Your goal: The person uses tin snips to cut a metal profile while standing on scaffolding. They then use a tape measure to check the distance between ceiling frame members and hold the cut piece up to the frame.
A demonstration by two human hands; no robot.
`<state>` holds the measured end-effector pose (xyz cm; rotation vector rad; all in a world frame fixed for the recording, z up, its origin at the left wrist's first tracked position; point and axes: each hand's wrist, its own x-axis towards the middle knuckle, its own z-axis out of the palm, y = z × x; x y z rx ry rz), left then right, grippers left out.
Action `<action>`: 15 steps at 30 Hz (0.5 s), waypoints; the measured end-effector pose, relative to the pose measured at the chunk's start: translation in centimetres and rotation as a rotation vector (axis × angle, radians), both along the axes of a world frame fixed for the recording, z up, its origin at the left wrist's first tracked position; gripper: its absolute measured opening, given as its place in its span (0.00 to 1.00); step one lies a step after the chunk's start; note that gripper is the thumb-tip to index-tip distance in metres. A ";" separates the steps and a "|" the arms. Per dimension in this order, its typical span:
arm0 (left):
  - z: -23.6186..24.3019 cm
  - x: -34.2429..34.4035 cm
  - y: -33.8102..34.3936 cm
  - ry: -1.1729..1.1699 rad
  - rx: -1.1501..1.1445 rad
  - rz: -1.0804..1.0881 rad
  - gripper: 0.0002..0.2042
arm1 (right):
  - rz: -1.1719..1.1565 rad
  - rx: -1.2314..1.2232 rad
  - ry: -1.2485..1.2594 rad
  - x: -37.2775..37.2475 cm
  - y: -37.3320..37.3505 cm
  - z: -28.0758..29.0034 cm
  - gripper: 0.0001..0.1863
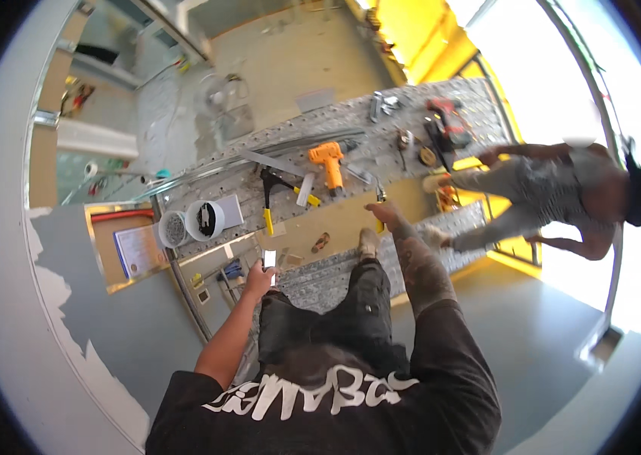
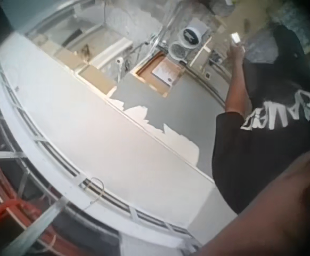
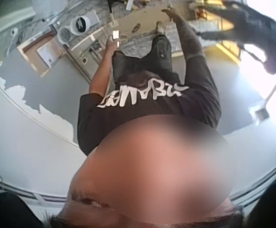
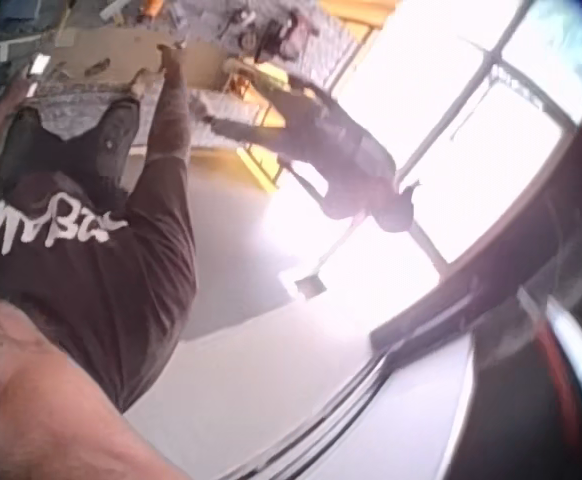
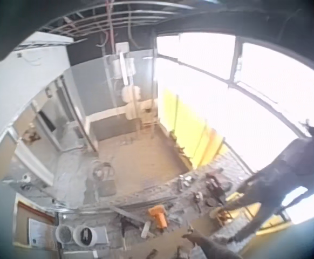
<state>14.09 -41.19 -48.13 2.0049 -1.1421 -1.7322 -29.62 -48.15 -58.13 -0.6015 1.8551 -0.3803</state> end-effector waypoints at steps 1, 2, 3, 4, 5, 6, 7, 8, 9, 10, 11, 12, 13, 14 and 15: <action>-1.2 -0.7 -0.4 -0.073 0.011 0.058 0.10 | 0.142 0.036 0.112 1.8 -4.6 1.6 0.32; -2.1 -2.0 -1.7 -0.115 0.017 0.073 0.10 | 0.172 0.025 0.085 2.2 -7.6 1.3 0.32; -4.0 -3.1 -3.0 -0.228 -0.124 -0.028 0.09 | 0.197 -0.009 0.210 1.8 -10.6 0.5 0.42; -6.2 -4.0 -4.4 -0.241 -0.124 -0.025 0.09 | 0.209 -0.032 0.337 1.3 -12.5 -0.2 0.53; -8.3 -4.4 -4.6 -0.274 -0.118 0.085 0.09 | 0.281 0.051 0.210 1.4 -14.8 1.0 0.63; -10.3 -6.0 -5.8 -0.281 -0.121 0.163 0.09 | 0.260 0.063 0.217 1.6 -15.3 -0.4 0.63; -10.7 -7.7 -7.6 -0.142 -0.120 0.258 0.11 | 0.226 0.106 0.363 2.1 -16.6 -1.7 0.64; -11.0 -9.3 -9.8 -0.127 -0.143 0.241 0.11 | 0.187 0.130 0.510 1.7 -19.1 -2.5 0.64; -10.7 -9.8 -11.0 -0.178 -0.128 0.298 0.11 | 0.221 0.110 0.467 2.1 -20.6 -2.5 0.64; -11.3 -10.4 -12.4 -0.228 -0.089 0.332 0.12 | 0.239 0.078 0.449 1.5 -20.2 -2.8 0.63; -12.3 -10.9 -14.3 -0.220 -0.117 0.328 0.12 | 0.251 0.045 0.433 0.7 -19.8 -2.9 0.62; -13.6 -11.1 -15.7 -0.319 -0.131 0.314 0.12 | 0.269 -0.029 0.441 -0.7 -19.0 -2.9 0.60; -14.9 -11.4 -16.7 -0.412 -0.141 0.290 0.12 | 0.291 -0.158 0.600 -2.9 -17.6 -4.6 0.57; -16.9 -9.9 -17.0 -0.410 -0.161 0.298 0.12 | 0.324 -0.296 0.750 -5.1 -16.4 -6.5 0.53; -19.3 -7.2 -17.0 -0.515 -0.250 0.281 0.12 | 0.345 -0.351 0.818 -6.7 -15.7 -6.5 0.51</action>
